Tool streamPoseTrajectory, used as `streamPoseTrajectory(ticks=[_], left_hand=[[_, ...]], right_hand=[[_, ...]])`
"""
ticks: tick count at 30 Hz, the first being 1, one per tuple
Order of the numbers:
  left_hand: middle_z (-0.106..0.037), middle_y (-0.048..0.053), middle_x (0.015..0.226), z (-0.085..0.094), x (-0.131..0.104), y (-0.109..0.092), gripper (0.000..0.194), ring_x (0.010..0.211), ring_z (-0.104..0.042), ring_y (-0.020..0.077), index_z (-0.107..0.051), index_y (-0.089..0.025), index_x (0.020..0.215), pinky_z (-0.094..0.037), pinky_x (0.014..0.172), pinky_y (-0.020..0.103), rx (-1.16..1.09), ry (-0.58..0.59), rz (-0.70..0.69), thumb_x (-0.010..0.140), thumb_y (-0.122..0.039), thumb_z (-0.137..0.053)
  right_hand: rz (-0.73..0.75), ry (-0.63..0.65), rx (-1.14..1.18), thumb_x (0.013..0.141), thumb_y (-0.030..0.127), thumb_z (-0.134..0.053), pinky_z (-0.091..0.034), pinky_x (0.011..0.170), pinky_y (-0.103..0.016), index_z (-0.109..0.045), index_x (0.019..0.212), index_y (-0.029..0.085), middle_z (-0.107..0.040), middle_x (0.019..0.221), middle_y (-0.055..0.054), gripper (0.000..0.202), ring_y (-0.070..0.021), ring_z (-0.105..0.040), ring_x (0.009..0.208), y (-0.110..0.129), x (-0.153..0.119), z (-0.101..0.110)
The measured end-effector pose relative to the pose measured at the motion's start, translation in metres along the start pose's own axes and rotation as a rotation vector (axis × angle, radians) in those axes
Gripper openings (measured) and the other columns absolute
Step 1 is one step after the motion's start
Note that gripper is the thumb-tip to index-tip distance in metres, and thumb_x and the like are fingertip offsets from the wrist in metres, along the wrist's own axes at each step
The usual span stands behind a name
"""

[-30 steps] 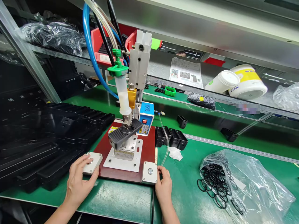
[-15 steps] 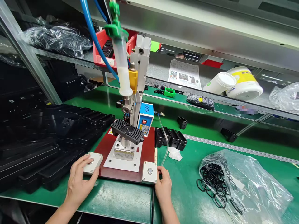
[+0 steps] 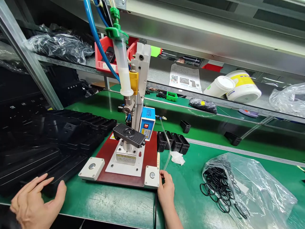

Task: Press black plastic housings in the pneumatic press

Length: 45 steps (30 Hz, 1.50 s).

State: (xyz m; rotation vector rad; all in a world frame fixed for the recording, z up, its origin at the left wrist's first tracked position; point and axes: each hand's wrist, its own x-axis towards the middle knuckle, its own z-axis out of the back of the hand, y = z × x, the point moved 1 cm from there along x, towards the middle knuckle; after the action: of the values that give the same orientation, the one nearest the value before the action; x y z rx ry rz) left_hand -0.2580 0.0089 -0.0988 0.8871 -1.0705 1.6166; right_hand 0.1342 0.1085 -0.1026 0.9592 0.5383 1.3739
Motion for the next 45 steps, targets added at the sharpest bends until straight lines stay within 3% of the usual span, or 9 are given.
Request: streamPoseTrajectory(ticks=[7,13,19,22,24,31,35,40,45], left_hand=[[-0.064,0.015,0.119,-0.007,0.000,0.000,0.036,0.110,-0.060,0.0354,-0.063,-0.019,0.111,-0.049,0.091,0.049,0.087,0.133,0.055,0.077,-0.025,-0.073],[-0.067,0.012,0.098,-0.005,0.003,0.001,0.018,0.090,-0.064,0.0273,-0.062,-0.018,0.086,-0.051,0.082,0.042,-0.086,0.028,0.045,0.076,-0.025,-0.075],[-0.064,0.010,0.095,0.019,0.023,-0.012,0.022,0.095,-0.061,0.0259,-0.056,-0.018,0.078,-0.051,0.086,0.043,-0.317,-0.136,0.420,0.073,-0.025,-0.076],[-0.061,0.009,0.105,0.023,0.033,-0.025,0.019,0.099,-0.061,0.0227,-0.056,-0.018,0.081,-0.052,0.086,0.040,-0.537,-0.096,0.627,0.079,-0.030,-0.070],[-0.060,0.009,0.106,0.022,0.036,-0.031,0.018,0.099,-0.061,0.0204,-0.056,-0.017,0.080,-0.053,0.086,0.037,-0.606,-0.048,0.663,0.083,-0.031,-0.066],[-0.060,0.007,0.101,0.017,0.033,-0.025,0.017,0.094,-0.062,0.0177,-0.056,-0.016,0.078,-0.054,0.082,0.033,-0.374,-0.075,0.381,0.079,-0.023,-0.072],[-0.061,0.009,0.103,0.013,0.020,-0.015,0.016,0.094,-0.064,0.0189,-0.056,-0.016,0.082,-0.055,0.080,0.033,-0.240,0.019,0.200,0.079,-0.019,-0.071],[-0.062,0.009,0.104,0.000,0.009,-0.011,0.011,0.103,-0.064,0.0231,-0.056,-0.018,0.087,-0.055,0.090,0.040,-0.252,0.126,0.088,0.083,-0.017,-0.066],[-0.063,0.011,0.104,-0.010,0.009,-0.007,0.010,0.111,-0.060,0.0264,-0.059,-0.018,0.090,-0.053,0.093,0.044,-0.196,0.129,0.045,0.082,-0.016,-0.065]], right_hand=[[-0.002,0.009,-0.004,0.079,0.048,-0.048,-0.049,0.074,-0.035,-0.068,0.086,0.020,-0.068,0.088,-0.008,0.035,-0.0242,-0.063,0.080,-0.001,0.001,0.000],[0.004,0.011,-0.006,0.079,0.046,-0.048,-0.048,0.072,-0.034,-0.067,0.087,0.019,-0.068,0.087,-0.008,0.034,-0.0232,-0.062,0.077,-0.002,0.001,-0.001],[-0.014,0.014,-0.015,0.074,0.048,-0.050,-0.048,0.071,-0.034,-0.067,0.091,0.018,-0.069,0.087,-0.008,0.039,-0.0237,-0.063,0.077,-0.008,0.002,0.000],[-0.043,0.025,-0.029,0.070,0.049,-0.051,-0.048,0.073,-0.036,-0.067,0.096,0.017,-0.069,0.091,-0.009,0.044,-0.0257,-0.064,0.080,-0.013,0.004,0.001],[-0.057,0.023,-0.054,0.069,0.048,-0.051,-0.047,0.073,-0.037,-0.066,0.098,0.017,-0.070,0.094,-0.010,0.046,-0.0279,-0.065,0.083,-0.014,0.006,0.002],[-0.078,0.046,-0.106,0.062,0.045,-0.049,-0.048,0.070,-0.039,-0.065,0.098,0.020,-0.071,0.097,-0.010,0.046,-0.0303,-0.065,0.081,-0.013,0.006,0.003],[-0.105,0.049,-0.114,0.061,0.045,-0.048,-0.048,0.074,-0.041,-0.064,0.098,0.021,-0.071,0.096,-0.009,0.047,-0.0326,-0.065,0.085,-0.014,0.006,0.004],[-0.146,0.039,-0.123,0.059,0.046,-0.052,-0.049,0.072,-0.044,-0.064,0.098,0.022,-0.072,0.091,-0.010,0.047,-0.0347,-0.066,0.082,-0.016,0.008,0.004],[-0.132,0.046,-0.127,0.058,0.043,-0.051,-0.049,0.075,-0.045,-0.063,0.098,0.024,-0.072,0.095,-0.009,0.046,-0.0356,-0.066,0.085,-0.017,0.009,0.005]])
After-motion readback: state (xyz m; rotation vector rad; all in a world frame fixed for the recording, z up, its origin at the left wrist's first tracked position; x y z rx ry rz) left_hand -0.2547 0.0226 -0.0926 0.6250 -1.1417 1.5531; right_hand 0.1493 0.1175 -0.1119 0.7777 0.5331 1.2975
